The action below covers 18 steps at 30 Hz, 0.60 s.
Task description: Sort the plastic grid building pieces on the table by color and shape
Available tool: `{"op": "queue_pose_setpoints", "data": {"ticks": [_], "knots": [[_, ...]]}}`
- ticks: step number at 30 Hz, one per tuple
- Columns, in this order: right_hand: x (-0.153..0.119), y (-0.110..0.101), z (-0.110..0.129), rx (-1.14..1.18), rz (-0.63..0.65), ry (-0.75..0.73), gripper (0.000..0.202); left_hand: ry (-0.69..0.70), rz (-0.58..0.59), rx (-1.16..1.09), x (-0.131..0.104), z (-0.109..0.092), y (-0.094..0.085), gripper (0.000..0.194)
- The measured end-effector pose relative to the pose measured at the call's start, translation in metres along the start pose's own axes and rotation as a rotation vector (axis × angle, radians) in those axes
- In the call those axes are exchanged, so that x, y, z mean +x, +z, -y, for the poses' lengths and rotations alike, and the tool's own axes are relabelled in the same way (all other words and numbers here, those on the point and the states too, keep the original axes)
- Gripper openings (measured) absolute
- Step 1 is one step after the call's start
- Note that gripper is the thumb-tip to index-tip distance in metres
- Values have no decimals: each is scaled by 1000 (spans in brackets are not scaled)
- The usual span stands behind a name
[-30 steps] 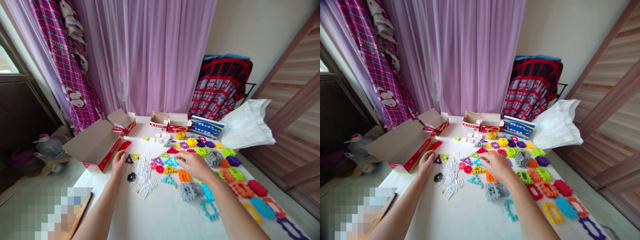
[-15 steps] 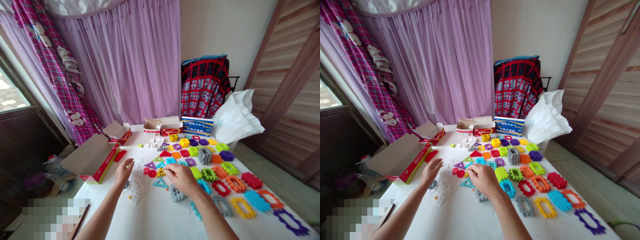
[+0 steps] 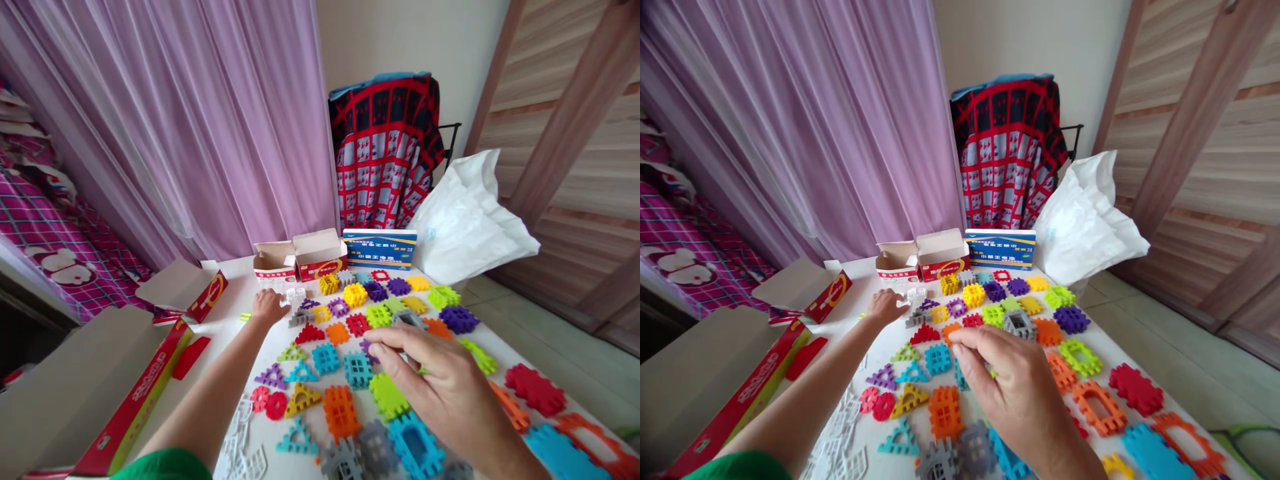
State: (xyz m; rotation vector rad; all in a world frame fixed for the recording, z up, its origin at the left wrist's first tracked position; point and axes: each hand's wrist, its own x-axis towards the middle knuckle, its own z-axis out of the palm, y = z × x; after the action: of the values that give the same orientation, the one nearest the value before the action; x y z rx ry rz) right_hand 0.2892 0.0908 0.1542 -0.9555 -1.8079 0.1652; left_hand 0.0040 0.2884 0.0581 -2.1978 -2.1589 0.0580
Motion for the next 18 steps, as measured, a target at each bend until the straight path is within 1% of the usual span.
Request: {"op": "queue_pose_setpoints", "data": {"ticks": [3,7,14,18], "knots": [[2,-1,-3,-4,2,-4,15,11,43,71,12,-9,1,37],[4,-2,-4,-5,8,14,17,22,65,126,17,-16,1,34],[1,-4,-7,-35,-6,33,19,34,68,142,19,-15,5,34],[1,-6,-8,-53,-8,27,18,13,74,128,24,-14,9,33]]}}
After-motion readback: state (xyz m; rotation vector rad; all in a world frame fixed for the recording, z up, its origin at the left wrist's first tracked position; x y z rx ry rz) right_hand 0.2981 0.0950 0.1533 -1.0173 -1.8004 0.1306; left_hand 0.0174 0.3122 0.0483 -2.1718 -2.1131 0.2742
